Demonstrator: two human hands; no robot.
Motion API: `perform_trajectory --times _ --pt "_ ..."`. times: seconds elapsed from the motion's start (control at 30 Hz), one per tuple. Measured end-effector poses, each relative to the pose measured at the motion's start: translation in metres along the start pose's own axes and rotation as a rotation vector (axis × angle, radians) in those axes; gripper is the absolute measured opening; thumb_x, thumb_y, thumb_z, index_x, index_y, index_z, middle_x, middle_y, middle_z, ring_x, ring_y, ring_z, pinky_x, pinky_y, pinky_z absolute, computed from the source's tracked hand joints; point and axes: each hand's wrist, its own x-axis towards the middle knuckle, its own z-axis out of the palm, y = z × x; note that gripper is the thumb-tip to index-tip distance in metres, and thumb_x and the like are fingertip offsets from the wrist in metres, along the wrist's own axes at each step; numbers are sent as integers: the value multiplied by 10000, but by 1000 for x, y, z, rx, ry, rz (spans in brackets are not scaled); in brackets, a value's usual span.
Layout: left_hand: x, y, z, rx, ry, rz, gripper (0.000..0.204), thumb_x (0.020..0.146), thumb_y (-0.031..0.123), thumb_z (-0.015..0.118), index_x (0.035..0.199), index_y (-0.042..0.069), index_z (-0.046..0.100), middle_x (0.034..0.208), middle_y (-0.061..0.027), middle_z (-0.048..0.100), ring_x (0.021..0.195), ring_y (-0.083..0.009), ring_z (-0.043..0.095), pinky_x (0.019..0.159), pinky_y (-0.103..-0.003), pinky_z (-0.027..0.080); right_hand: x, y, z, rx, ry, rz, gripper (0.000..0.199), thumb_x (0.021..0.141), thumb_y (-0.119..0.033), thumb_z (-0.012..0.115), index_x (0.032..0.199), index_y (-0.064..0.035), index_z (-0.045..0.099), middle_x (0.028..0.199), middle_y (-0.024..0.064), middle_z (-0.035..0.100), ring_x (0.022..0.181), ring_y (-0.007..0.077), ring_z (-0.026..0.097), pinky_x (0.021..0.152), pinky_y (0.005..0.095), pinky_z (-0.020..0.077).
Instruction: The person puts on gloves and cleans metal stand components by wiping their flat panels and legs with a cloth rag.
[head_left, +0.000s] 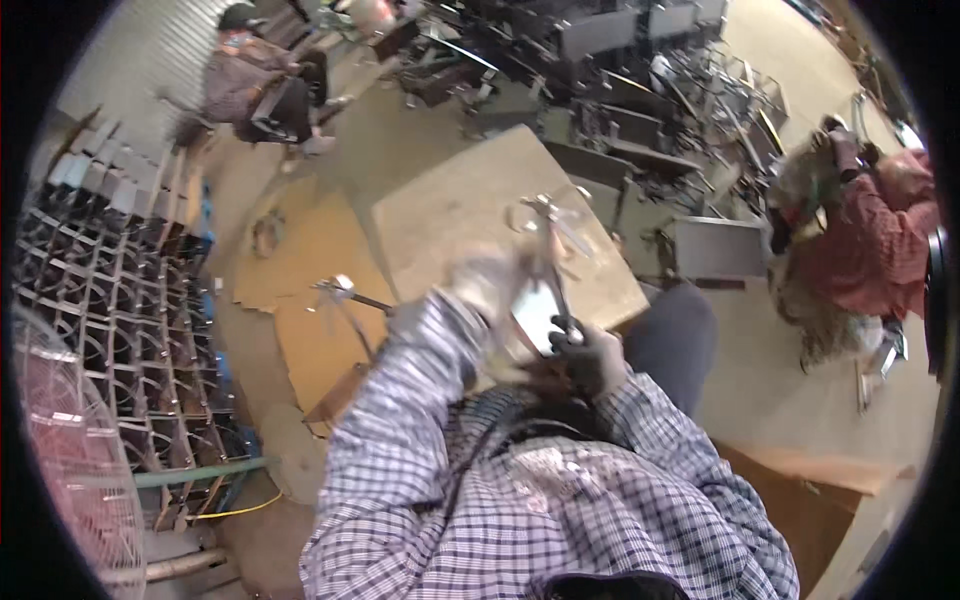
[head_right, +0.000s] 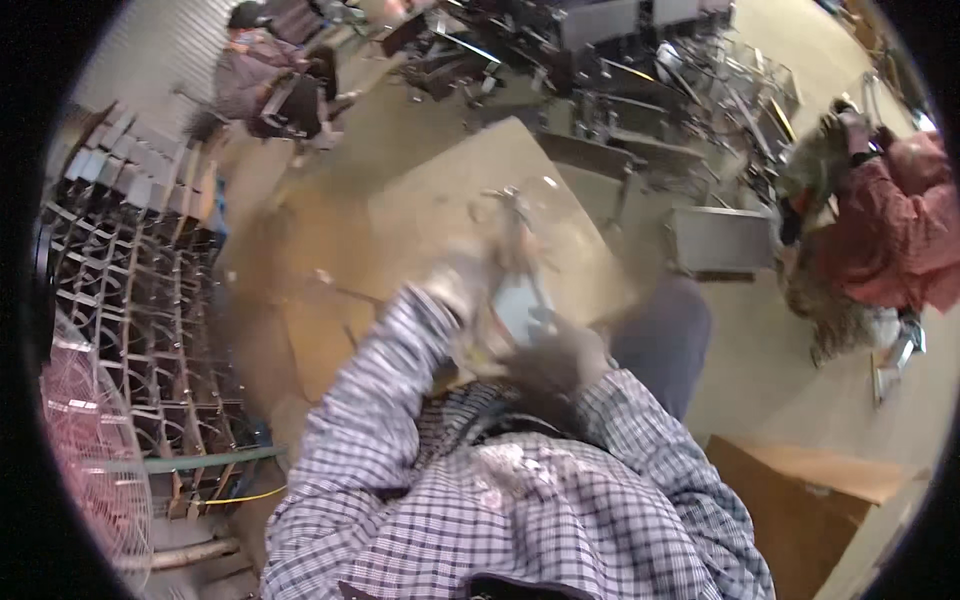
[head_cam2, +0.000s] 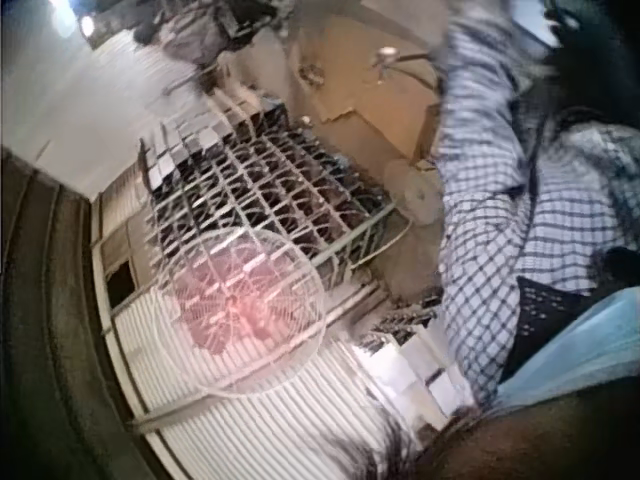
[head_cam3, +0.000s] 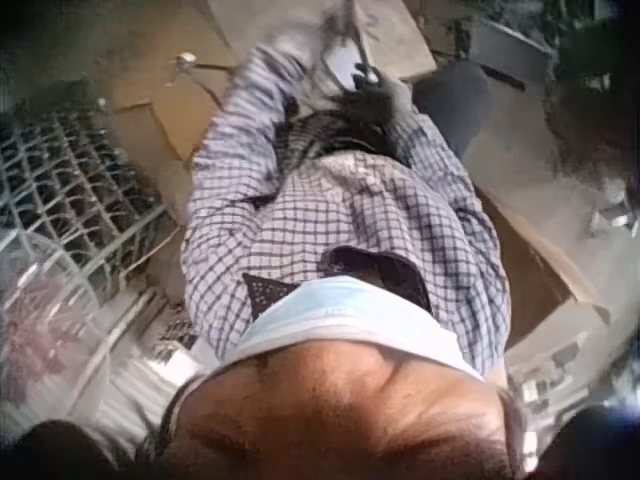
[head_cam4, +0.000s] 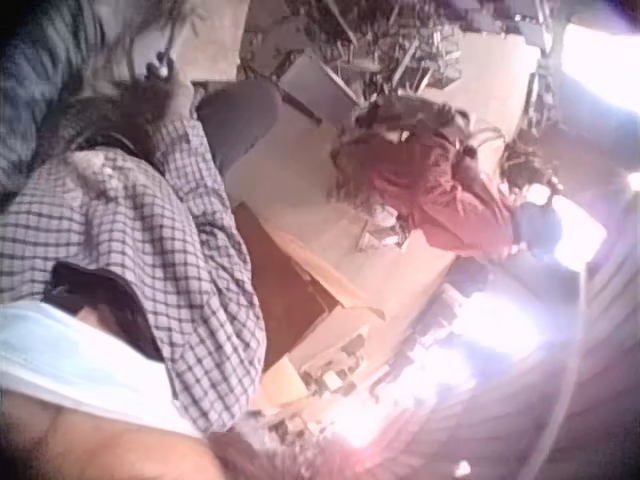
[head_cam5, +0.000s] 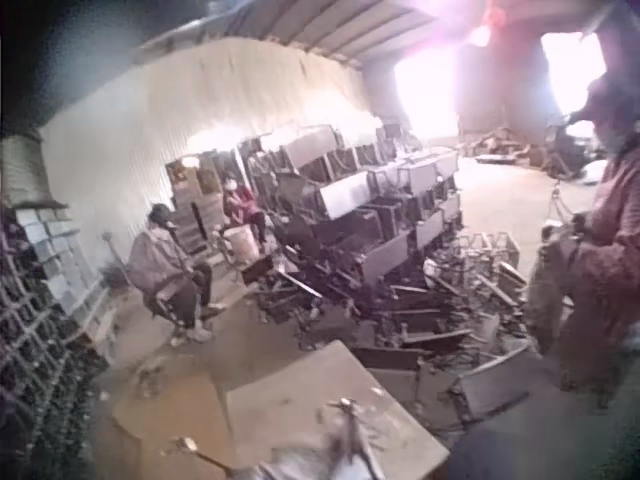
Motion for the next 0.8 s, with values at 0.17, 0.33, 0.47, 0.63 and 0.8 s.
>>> perform_trajectory --times 0.17,0.33,0.47,0.63,0.8 --pt "-43 7 60 95 -112 138 298 996 251 508 1217 103 642 966 -108 763 873 -259 762 655 -428 609 6 11 2 -157 135 -82 228 921 -157 745 1111 -33 732 953 142 770 868 182 738 721 330 559" --pt "32 -21 -24 63 20 51 244 948 230 620 1173 168 690 1024 -84 760 934 -243 751 722 -408 606 16 26 10 255 80 -88 320 920 -120 763 1209 10 723 926 81 760 826 129 711 732 288 568" --pt "30 -9 -40 124 -80 -12 332 1026 346 566 1280 156 663 1114 -43 749 977 -252 745 741 -400 606 15 28 14 302 77 83 304 949 -48 710 1235 55 688 931 64 739 826 126 694 731 270 554" --pt "-54 20 51 186 -128 119 236 973 231 575 1095 63 687 991 -114 750 907 -234 724 727 -423 585 14 32 8 193 30 25 227 958 -25 692 1170 58 704 953 43 734 835 121 678 755 281 549" --pt "-15 -3 1 98 169 136 228 971 254 556 1047 50 622 890 -103 734 822 -230 726 623 -425 576 17 28 9 243 59 9 298 947 -44 719 1228 49 692 979 68 746 857 133 708 769 277 574"
